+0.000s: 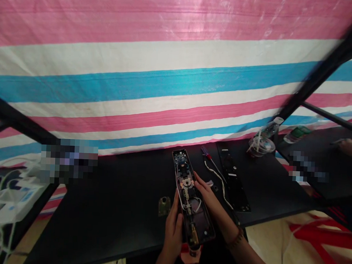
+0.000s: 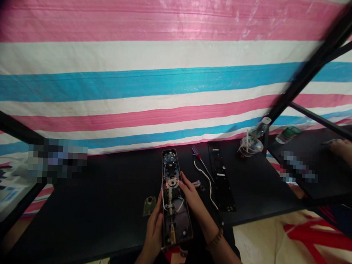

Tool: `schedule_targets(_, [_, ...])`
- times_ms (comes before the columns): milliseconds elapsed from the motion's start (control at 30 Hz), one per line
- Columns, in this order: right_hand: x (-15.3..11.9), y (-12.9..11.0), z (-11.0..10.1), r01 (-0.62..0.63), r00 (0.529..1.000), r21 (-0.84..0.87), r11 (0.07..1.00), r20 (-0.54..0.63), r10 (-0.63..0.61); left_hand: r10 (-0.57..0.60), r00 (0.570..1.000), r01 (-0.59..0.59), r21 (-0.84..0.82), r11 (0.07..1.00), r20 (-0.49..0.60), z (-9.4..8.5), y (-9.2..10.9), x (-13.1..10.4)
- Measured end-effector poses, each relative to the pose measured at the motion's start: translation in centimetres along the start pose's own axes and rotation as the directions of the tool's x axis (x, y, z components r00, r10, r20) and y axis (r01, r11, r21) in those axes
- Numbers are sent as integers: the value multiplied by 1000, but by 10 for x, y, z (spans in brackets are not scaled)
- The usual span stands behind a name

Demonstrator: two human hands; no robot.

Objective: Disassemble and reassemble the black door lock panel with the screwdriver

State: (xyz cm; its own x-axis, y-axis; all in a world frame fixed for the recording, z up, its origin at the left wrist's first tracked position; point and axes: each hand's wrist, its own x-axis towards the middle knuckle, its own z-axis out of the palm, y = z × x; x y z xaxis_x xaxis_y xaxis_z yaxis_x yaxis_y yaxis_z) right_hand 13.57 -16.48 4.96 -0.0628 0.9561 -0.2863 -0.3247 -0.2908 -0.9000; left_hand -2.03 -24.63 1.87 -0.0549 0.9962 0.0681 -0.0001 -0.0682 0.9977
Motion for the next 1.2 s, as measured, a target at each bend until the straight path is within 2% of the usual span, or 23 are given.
schedule_targets(233, [-2,0,4,7,1000,63,998,0,-7,43,998,-43,-4,999,34,0,3,1])
schedule_targets(500, [-14,10,2,28,999,116,993,31,-32,88,995,-90,39,995,50,1,-3,-4])
schedule_targets(800, [-4,26,1,170,985,-47,984,-29,-171,39,999,-40,49,998,23,2,5,-2])
schedule_targets(1000, [-5,32,-1,195,979,-103,975,-47,-200,43,999,-46,94,995,34,1,1,-2])
schedule_targets(1200, [0,29,-1,156,986,-42,987,-48,-158,15,1000,-14,42,999,-14,3,8,1])
